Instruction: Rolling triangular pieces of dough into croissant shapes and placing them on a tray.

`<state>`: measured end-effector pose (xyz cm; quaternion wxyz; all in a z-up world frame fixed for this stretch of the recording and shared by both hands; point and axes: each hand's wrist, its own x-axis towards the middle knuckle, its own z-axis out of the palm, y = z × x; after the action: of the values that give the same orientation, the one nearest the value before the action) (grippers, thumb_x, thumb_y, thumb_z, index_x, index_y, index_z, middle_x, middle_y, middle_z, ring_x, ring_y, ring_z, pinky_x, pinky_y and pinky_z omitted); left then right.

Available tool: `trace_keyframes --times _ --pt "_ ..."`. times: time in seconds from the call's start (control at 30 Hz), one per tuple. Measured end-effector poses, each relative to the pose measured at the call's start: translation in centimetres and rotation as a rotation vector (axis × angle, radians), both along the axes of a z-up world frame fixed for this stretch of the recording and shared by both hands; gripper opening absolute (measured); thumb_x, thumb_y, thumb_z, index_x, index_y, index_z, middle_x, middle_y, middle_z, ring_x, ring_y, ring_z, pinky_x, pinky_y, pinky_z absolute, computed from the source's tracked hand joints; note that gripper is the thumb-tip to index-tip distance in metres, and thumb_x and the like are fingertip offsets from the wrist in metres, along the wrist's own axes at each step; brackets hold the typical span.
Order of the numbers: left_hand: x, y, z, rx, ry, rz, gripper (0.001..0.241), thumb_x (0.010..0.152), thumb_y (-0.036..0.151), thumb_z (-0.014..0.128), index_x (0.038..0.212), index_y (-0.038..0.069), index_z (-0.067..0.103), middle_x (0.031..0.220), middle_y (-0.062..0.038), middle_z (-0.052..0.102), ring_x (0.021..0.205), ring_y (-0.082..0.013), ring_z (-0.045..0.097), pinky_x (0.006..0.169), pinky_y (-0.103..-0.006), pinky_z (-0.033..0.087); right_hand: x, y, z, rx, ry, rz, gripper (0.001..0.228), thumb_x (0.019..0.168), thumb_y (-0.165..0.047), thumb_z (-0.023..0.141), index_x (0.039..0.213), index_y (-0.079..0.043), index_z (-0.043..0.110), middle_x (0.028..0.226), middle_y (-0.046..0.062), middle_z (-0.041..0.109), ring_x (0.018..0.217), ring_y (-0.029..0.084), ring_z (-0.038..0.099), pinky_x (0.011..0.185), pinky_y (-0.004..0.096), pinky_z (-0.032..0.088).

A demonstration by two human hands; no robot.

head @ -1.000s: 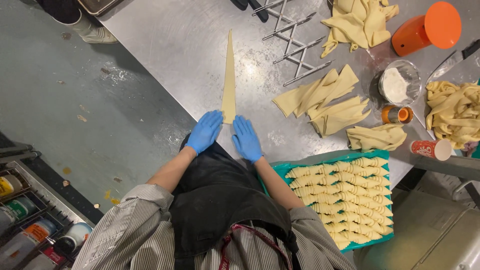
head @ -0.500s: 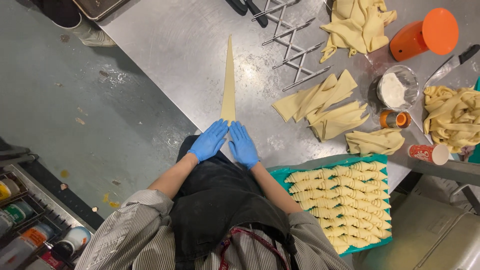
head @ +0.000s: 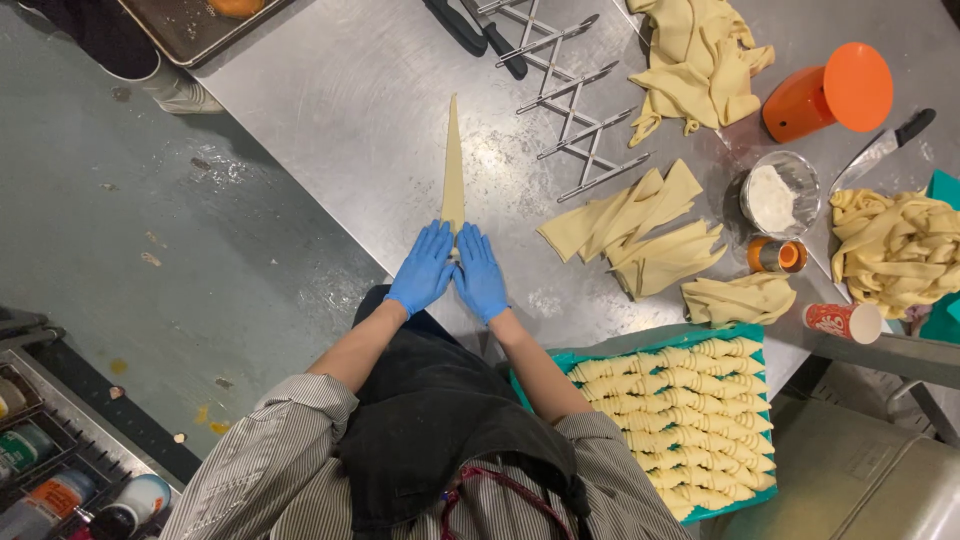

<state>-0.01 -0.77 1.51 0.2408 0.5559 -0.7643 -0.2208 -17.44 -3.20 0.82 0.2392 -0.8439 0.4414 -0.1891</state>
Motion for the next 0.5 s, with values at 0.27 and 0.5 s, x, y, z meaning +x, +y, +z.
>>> trace_keyframes --times 0.27,0.5 --pt "-1.6 3.2 -0.9 0.013 -0.069 -0.128 0.062 0.097 0.023 0.058 0.148 -0.01 0.043 0.158 -0.026 0.039 0.148 -0.0383 0.035 0.125 -0.0489 0.022 -0.9 -1.0 -0.3 0.076 -0.133 -0.01 0.07 0.091 -0.005 0.056 0.156 0.006 0.033 0.165 0.026 0.03 0.153 0.042 0.033 0.129 0.05 0.021" --pt "-1.6 -0.5 -0.6 0.023 -0.111 -0.069 0.062 0.097 0.023 0.059 0.148 -0.009 0.043 0.157 -0.028 0.039 0.149 -0.0425 0.031 0.125 -0.0483 0.021 -2.0 -0.5 0.2 0.124 -0.234 -0.221 0.069 0.088 -0.001 0.052 0.155 0.006 0.034 0.167 0.026 0.025 0.151 0.044 0.033 0.124 0.049 0.03"
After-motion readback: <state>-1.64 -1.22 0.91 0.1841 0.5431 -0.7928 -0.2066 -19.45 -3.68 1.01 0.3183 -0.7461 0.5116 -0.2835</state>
